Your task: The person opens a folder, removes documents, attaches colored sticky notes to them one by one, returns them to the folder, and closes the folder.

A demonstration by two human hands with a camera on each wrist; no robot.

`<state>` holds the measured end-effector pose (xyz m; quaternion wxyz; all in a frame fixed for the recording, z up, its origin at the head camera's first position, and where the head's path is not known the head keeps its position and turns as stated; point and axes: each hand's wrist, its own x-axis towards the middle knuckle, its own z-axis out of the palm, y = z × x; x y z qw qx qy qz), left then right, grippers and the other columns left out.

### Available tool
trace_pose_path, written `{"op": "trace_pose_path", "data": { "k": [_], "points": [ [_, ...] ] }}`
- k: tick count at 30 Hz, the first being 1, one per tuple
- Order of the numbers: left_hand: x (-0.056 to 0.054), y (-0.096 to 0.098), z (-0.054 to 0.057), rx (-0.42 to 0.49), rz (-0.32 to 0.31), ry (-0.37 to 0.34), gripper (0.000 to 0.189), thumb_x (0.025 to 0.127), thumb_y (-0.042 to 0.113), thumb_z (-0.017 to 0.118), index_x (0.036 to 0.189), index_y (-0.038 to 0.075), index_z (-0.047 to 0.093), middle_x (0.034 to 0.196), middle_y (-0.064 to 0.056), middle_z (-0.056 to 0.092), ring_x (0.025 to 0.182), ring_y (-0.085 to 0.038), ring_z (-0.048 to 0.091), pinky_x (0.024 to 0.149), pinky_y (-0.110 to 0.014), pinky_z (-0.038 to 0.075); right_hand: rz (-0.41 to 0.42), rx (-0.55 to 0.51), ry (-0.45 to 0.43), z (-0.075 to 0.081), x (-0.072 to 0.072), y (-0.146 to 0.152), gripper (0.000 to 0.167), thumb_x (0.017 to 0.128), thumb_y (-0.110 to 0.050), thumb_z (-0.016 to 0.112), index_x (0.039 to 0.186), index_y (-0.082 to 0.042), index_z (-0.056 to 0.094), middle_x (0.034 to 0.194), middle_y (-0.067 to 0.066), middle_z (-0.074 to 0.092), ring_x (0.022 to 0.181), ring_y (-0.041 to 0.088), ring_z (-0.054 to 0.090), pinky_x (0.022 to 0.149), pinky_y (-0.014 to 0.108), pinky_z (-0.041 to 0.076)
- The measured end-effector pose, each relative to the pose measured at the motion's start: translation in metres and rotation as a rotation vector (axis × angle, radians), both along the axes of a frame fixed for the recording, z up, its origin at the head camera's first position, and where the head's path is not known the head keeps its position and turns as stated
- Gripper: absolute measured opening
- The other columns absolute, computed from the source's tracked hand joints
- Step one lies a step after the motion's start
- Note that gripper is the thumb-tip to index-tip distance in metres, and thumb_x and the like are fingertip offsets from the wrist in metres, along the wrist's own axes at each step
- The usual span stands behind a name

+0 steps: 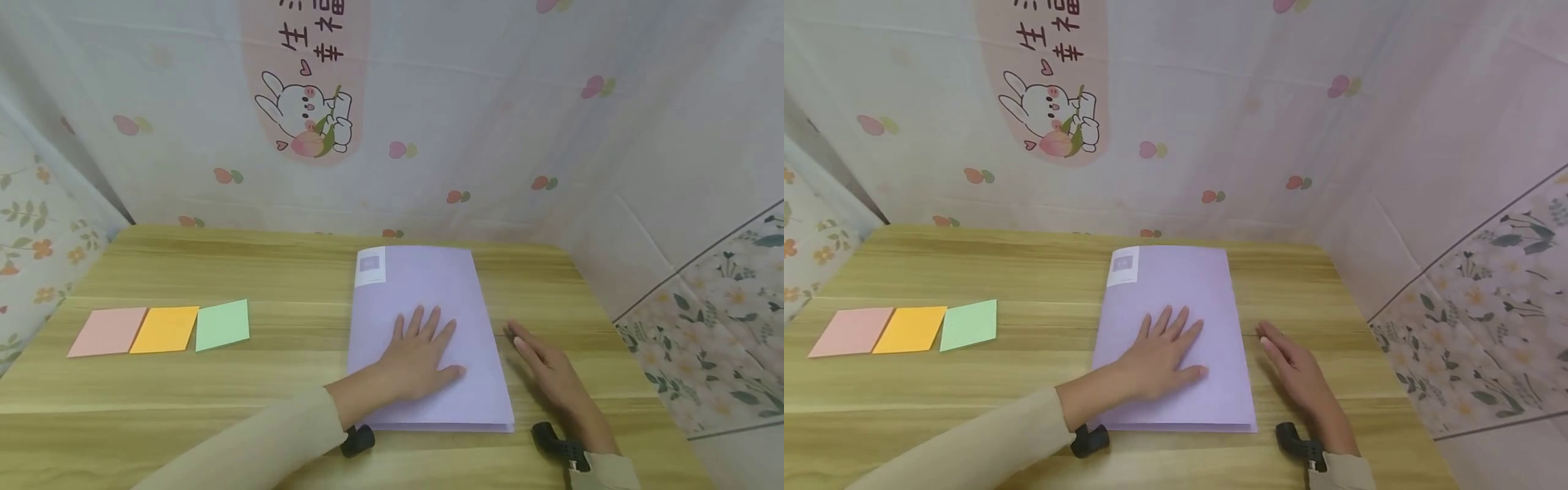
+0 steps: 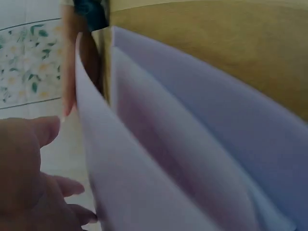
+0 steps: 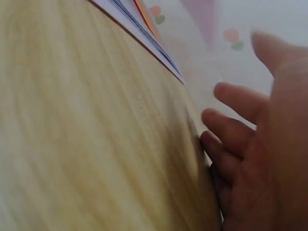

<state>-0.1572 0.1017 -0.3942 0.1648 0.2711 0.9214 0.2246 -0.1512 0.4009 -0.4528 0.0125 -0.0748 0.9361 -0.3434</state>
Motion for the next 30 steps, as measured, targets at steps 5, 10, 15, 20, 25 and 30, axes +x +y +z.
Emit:
{"op": "trace_pose_path", "data": {
  "k": [5,10,15,20,25,30],
  "points": [
    [0.011,0.004,-0.011,-0.101,-0.084,-0.01,0.073,0.1,0.057,0.051,0.161,0.021,0.029,0.171,-0.011,0.012,0.159,-0.037,0.001,0.126,-0.063,0.002,0.06,0.068,-0.01,-0.002,0.003,-0.001,0.06,0.102,-0.036,0.059,0.156,-0.019,0.04,0.164,0.015,0.035,0.151,0.044,0.029,0.124,0.02,0.019],
    [0.019,0.006,-0.025,-0.177,-0.106,0.043,0.074,0.1,0.058,0.051,0.161,0.025,0.026,0.172,-0.01,0.008,0.159,-0.037,-0.001,0.126,-0.063,0.0,0.106,0.132,0.006,-0.002,0.005,-0.003,0.07,0.092,-0.038,0.072,0.154,-0.02,0.044,0.165,0.015,0.032,0.153,0.047,0.023,0.112,0.076,0.022],
    [0.021,0.007,-0.03,-0.17,-0.104,0.025,0.075,0.1,0.059,0.049,0.162,0.027,0.022,0.172,-0.009,0.003,0.159,-0.037,-0.005,0.126,-0.062,-0.003,0.112,0.152,0.028,-0.003,0.006,-0.003,0.073,0.089,-0.04,0.075,0.153,-0.021,0.046,0.164,0.016,0.034,0.153,0.047,0.023,0.111,0.077,0.022],
    [0.021,0.009,-0.031,-0.166,-0.107,0.015,0.076,0.099,0.059,0.049,0.162,0.028,0.022,0.172,-0.008,0.002,0.159,-0.036,-0.005,0.126,-0.062,-0.003,0.113,0.176,0.039,-0.003,0.007,-0.004,0.074,0.087,-0.042,0.077,0.152,-0.021,0.048,0.163,0.017,0.036,0.152,0.047,0.025,0.11,0.078,0.024],
    [0.018,0.007,-0.029,-0.086,-0.092,0.019,0.07,0.1,0.051,0.053,0.16,0.022,0.03,0.171,-0.011,0.009,0.159,-0.037,-0.001,0.126,-0.062,0.001,0.112,0.207,0.024,0.003,0.006,-0.01,0.073,0.089,-0.044,0.074,0.152,-0.018,0.047,0.161,0.018,0.038,0.149,0.049,0.03,0.11,0.076,0.027],
    [0.013,-0.003,-0.02,0.06,-0.064,0.021,0.069,0.101,0.046,0.055,0.159,0.017,0.033,0.17,-0.014,0.011,0.159,-0.036,0.001,0.126,-0.062,0.002,0.127,0.241,-0.027,0.022,0.0,-0.023,0.077,0.094,-0.05,0.067,0.156,-0.014,0.039,0.163,0.02,0.034,0.147,0.05,0.033,0.112,0.072,0.031]
  ]
}}
